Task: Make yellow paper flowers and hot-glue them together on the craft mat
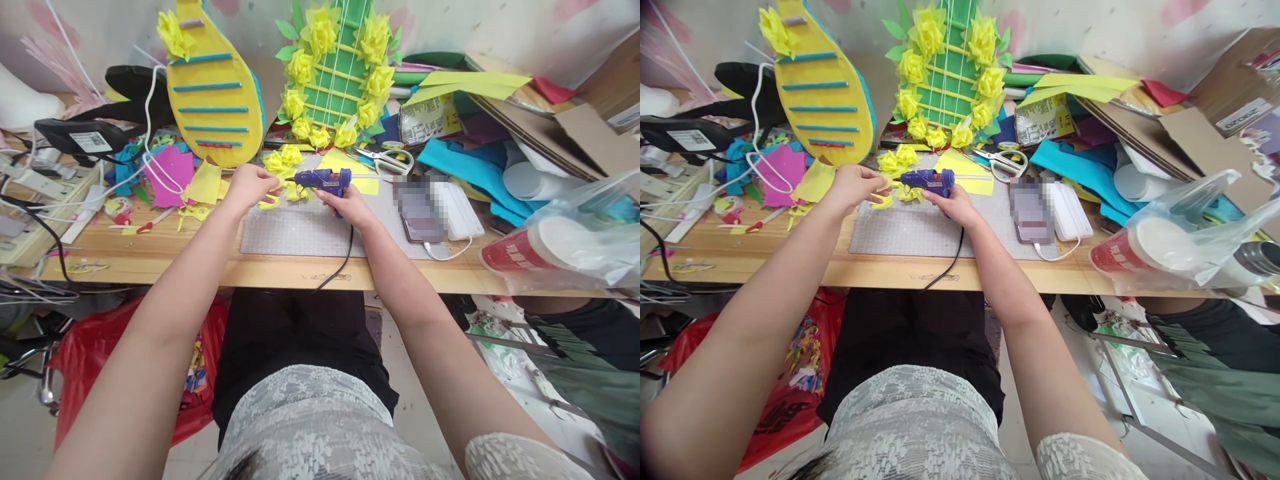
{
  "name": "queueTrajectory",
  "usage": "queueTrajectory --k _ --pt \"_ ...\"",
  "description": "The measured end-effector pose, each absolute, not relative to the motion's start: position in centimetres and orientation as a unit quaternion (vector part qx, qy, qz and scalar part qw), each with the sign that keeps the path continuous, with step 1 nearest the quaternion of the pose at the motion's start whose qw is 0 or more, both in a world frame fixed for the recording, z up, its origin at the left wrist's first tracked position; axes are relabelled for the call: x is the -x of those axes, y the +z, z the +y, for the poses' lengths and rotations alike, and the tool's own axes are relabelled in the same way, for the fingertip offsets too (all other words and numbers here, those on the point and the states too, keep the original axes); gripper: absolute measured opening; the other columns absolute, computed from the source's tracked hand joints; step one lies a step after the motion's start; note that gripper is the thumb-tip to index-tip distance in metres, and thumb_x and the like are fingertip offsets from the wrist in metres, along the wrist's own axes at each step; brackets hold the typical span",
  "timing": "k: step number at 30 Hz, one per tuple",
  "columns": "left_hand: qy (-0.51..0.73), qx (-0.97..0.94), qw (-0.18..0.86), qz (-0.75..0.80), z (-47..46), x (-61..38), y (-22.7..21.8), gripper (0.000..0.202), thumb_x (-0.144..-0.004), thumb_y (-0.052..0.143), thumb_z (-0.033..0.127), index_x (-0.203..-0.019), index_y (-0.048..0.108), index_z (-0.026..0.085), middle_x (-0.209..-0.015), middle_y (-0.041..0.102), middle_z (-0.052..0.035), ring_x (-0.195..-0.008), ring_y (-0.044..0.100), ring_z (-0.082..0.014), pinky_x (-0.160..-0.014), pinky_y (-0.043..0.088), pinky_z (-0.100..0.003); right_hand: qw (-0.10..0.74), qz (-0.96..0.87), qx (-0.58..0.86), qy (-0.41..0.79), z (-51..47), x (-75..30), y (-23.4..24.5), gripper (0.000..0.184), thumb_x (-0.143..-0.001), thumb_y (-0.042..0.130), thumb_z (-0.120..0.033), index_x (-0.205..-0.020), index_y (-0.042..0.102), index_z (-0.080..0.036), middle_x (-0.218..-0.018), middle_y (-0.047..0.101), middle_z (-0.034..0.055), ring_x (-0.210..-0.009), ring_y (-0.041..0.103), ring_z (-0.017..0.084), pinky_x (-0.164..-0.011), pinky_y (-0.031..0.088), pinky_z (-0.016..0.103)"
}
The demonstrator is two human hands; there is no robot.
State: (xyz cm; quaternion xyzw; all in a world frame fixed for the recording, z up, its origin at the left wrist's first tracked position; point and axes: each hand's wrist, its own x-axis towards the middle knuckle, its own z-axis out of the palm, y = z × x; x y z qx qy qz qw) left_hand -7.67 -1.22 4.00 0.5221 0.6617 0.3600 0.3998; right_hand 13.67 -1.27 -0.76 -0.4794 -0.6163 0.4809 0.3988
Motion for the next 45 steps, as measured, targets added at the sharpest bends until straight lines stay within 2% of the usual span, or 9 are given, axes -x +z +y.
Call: queueTrajectory --k 5,11,27,40,45 --pt "0.359 -0.527 0.395 0.661 -1.16 7.6 4.05 0.004 -0.063 0.063 0.015 -0.066 0.062 0.012 -0.068 0.066 -0.0088 -0.08 0.071 -0.0254 -0.07 0.058 -0.036 0.397 -0.618 0.486 0.473 -1.29 -13.67 -0.64 0.049 -0.06 0.069 -0.064 -0.062 0.051 -0.019 -0.049 0.047 -0.0054 -0.042 0.039 0.005 -0.041 0.032 0.022" --pt "0.342 -0.531 0.394 0.668 -1.15 7.52 4.0 0.006 -0.063 0.063 0.017 -0.068 0.062 0.013 -0.069 0.067 -0.0081 -0.082 0.07 -0.0237 -0.069 0.059 -0.032 0.401 -0.621 0.478 0.476 -1.17 -13.73 -0.82 0.049 -0.061 0.068 -0.065 -0.064 0.052 -0.019 -0.05 0.049 -0.005 -0.042 0.039 0.005 -0.04 0.031 0.022" --pt "0.32 -0.567 0.382 0.656 -1.53 6.95 4.82 0.006 -0.062 0.065 0.017 -0.064 0.064 0.012 -0.068 0.066 -0.0099 -0.078 0.07 -0.0271 -0.073 0.058 -0.042 0.406 -0.612 0.478 0.482 -1.01 -13.7 -1.03 0.048 -0.062 0.069 -0.063 -0.066 0.053 -0.019 -0.053 0.049 -0.0043 -0.043 0.039 0.005 -0.041 0.032 0.022" --pt "0.33 -0.565 0.361 0.665 -1.03 7.28 4.32 0.007 -0.063 0.063 0.019 -0.066 0.063 0.013 -0.07 0.067 -0.0085 -0.078 0.07 -0.0236 -0.069 0.06 -0.034 0.415 -0.6 0.477 0.491 -1.15 -13.61 -0.68 0.046 -0.062 0.07 -0.061 -0.067 0.052 -0.019 -0.056 0.052 -0.0035 -0.043 0.04 0.005 -0.041 0.033 0.023" --pt "0.351 -0.559 0.371 0.653 -0.96 7.5 4.25 0.004 -0.065 0.062 0.017 -0.066 0.061 0.013 -0.067 0.065 -0.0076 -0.078 0.07 -0.0241 -0.069 0.06 -0.035 0.404 -0.608 0.484 0.481 -1.07 -13.68 -0.8 0.045 -0.063 0.069 -0.06 -0.068 0.052 -0.019 -0.055 0.051 -0.0043 -0.042 0.04 0.005 -0.041 0.032 0.023"
